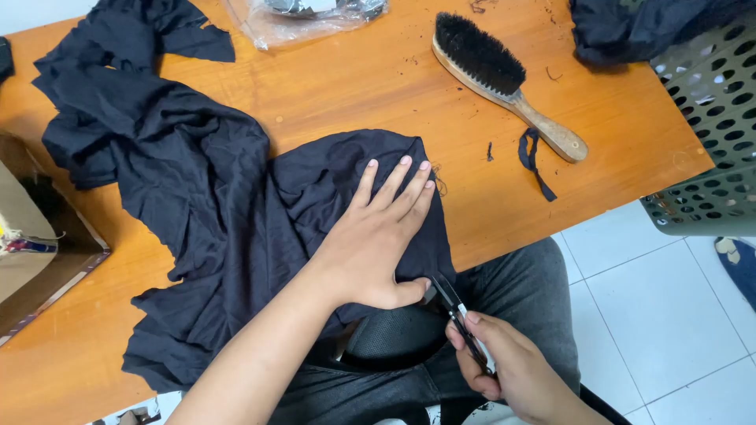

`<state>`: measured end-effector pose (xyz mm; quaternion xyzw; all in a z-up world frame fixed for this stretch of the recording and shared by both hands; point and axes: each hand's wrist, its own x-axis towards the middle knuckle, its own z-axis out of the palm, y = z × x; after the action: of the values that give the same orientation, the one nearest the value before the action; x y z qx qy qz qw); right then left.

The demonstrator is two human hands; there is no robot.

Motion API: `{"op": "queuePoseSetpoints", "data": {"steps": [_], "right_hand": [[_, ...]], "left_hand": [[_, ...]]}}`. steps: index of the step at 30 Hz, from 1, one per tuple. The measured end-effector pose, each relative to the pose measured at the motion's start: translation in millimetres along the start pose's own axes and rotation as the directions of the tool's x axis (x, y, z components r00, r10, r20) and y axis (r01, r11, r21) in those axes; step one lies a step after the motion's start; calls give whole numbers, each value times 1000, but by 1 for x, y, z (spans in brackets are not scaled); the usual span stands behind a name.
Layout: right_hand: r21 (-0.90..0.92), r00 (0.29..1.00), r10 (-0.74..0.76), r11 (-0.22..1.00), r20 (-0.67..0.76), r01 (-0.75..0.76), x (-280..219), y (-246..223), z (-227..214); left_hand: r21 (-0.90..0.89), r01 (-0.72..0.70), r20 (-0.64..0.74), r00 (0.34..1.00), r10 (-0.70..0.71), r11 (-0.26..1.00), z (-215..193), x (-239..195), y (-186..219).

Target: The person is using scissors to cut and trim pieces of black fabric on a wooden workbench.

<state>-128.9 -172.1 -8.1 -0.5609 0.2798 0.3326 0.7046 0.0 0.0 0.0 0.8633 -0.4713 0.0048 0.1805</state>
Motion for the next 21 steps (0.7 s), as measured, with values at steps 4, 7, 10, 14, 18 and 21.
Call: {"op": "queuePoseSetpoints", "data": {"steps": [4,7,10,14,18,21], "right_hand": [[-48,999,34,998,-1,-34,-3,-10,3],[-84,999,26,996,-21,-28,-6,-14,7],[-227,1000,-29,973,8,30,-10,-17,9],[-155,1000,7,988,-3,-8,-8,-15,6],[-141,999,24,990,26,-20,-7,-15,5],[-79,999,43,996,19,-42,-6,-13,3]], "left_hand": [[-22,5,5,1000,-4,1000,-2,0,1],[-12,13,14,1000,-13,1000,-1,0,0],[8,13,11,1000,-13,1000,0,0,-1],[22,-1,7,1000,1,1000,3,-1,-3],[42,-14,5,1000,14,999,5,-2,-5],[39,-12,3,1000,12,999,6,-2,-5]]}}
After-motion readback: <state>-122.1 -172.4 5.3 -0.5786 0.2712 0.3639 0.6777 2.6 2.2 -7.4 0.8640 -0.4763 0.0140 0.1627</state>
